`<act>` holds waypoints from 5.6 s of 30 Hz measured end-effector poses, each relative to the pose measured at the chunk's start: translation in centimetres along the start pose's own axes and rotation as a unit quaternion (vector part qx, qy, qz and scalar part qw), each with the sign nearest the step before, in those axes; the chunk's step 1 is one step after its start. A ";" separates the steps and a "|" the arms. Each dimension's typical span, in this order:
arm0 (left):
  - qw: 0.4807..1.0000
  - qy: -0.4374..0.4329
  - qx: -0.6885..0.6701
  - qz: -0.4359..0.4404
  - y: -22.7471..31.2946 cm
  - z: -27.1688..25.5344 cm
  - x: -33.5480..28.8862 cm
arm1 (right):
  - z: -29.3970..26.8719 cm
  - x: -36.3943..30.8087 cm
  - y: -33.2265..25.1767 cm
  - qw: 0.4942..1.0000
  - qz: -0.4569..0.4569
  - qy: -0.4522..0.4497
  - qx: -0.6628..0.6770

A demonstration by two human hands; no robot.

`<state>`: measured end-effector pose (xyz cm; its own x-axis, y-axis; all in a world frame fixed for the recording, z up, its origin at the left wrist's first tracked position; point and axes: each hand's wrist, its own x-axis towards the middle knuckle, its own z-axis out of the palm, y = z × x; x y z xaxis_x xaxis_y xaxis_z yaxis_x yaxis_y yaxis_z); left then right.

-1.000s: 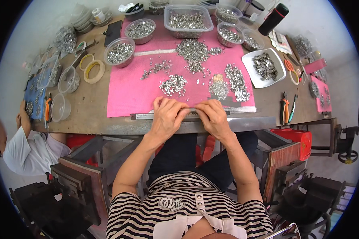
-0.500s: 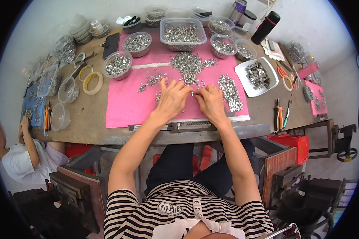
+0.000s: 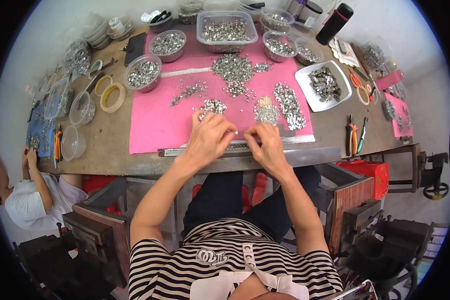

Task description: The person places small metal pieces into a metal holder on the table by hand, inserts the holder into a press machine and rotates the handwheel, and then returns to placing more metal pieces into the holder.

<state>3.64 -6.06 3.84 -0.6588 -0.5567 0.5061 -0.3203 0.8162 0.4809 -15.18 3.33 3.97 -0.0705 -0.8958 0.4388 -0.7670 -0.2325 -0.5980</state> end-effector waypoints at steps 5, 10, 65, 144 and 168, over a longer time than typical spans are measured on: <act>0.999 0.016 -0.012 -0.031 1.9 0.5 -3.1 | 1.3 -2.0 -0.8 0.999 -0.036 0.036 -0.007; 0.998 0.040 0.016 -0.039 2.0 0.9 -3.8 | 2.0 -2.6 -0.9 0.998 -0.043 0.053 -0.007; 0.995 -0.040 0.088 -0.028 -2.8 2.4 3.9 | -0.9 -0.4 -0.1 0.985 -0.153 -0.058 -0.051; 0.998 -0.010 0.058 -0.028 -0.4 2.4 0.8 | -0.2 3.8 4.0 0.997 0.025 -0.019 -0.065; 0.997 0.063 0.045 -0.001 4.1 3.1 -1.8 | -1.4 2.3 5.0 0.997 0.005 0.069 -0.041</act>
<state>1.38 -1.26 2.64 -0.5691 -0.5687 0.5938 -0.3852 0.8225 0.4186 -20.02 0.63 2.95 -0.1606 -0.8361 0.5246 -0.8153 -0.1872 -0.5479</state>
